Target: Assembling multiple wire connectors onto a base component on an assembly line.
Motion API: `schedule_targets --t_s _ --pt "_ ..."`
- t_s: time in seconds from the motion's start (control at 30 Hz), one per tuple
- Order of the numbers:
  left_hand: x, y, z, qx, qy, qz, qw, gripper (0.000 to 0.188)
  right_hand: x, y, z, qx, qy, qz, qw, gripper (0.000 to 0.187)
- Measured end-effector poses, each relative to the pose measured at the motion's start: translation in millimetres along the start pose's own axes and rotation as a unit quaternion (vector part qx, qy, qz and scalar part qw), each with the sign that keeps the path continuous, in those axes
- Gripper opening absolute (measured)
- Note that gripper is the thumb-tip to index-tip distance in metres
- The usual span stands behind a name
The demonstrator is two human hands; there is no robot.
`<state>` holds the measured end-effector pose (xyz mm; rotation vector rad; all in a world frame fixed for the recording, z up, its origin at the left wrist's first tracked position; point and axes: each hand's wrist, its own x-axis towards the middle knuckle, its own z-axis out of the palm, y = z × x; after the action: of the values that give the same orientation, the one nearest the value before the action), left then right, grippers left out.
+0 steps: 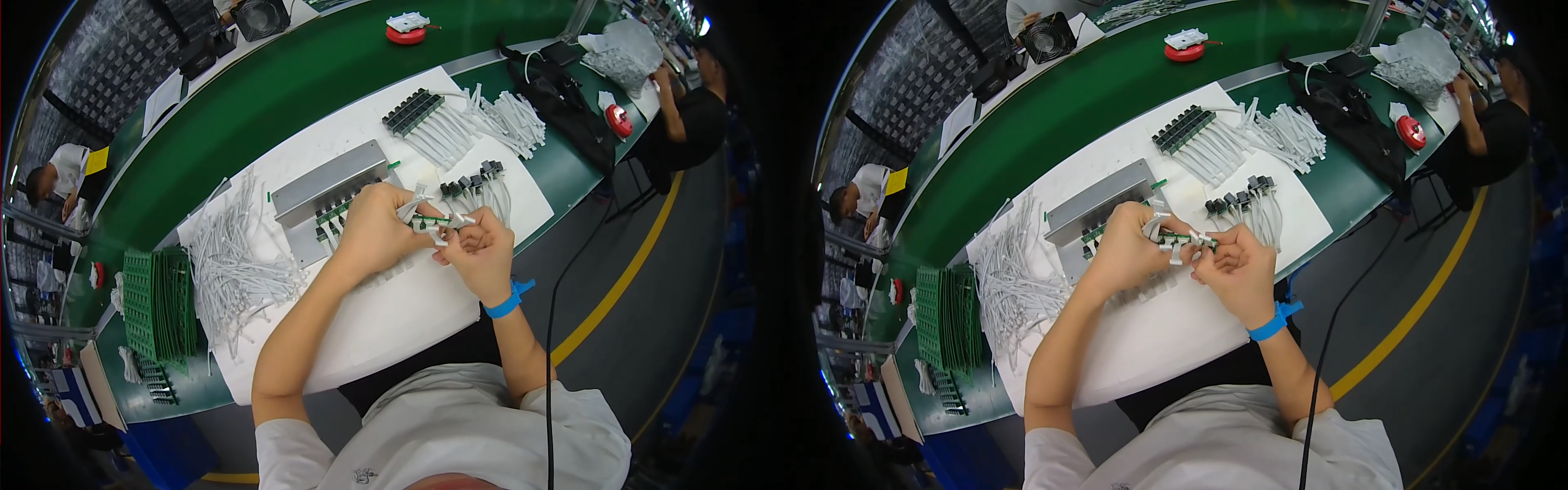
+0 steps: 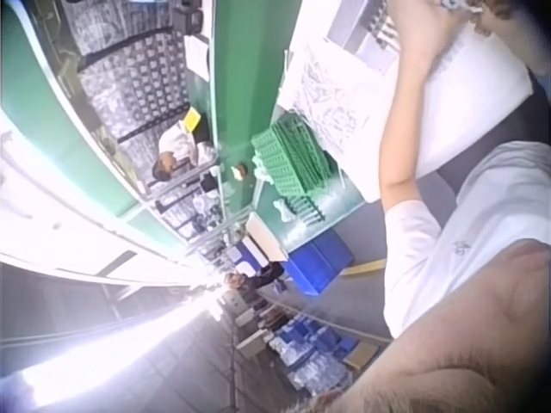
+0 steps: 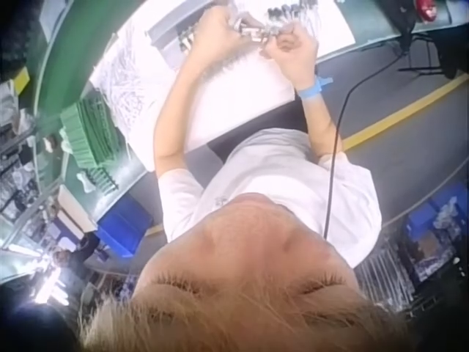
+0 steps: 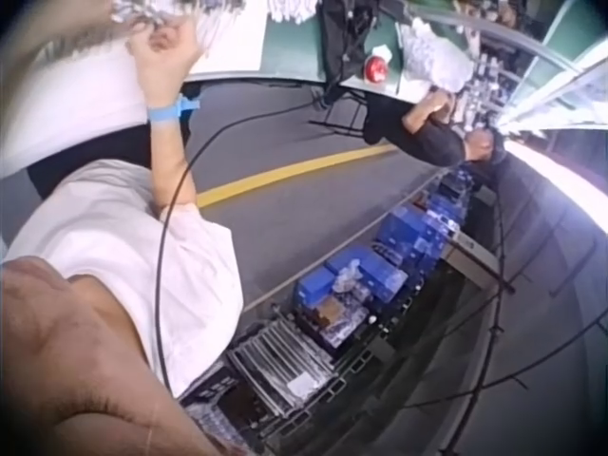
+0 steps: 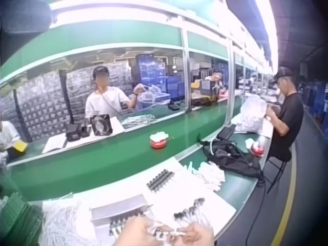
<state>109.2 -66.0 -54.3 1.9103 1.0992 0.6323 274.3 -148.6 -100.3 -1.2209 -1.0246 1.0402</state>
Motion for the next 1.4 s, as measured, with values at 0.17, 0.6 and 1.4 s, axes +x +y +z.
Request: schedule_targets --t_s 0.17,0.6,1.4 --pt "-1.6 0.1 4.7 0.022 -0.01 0.024 0.999 0.023 -2.9 8.6 -5.3 0.007 0.002 -0.004 1.0 0.013" --pt "-17.7 26.2 10.1 0.033 0.008 0.08 0.996 0.022 -16.6 2.8 -19.4 -0.134 0.046 -0.189 0.972 0.024" --pt "0.6 5.9 -30.7 -0.101 0.061 0.065 0.991 0.021 77.1 -35.2 -83.8 -0.466 -0.112 -0.301 0.824 0.019"
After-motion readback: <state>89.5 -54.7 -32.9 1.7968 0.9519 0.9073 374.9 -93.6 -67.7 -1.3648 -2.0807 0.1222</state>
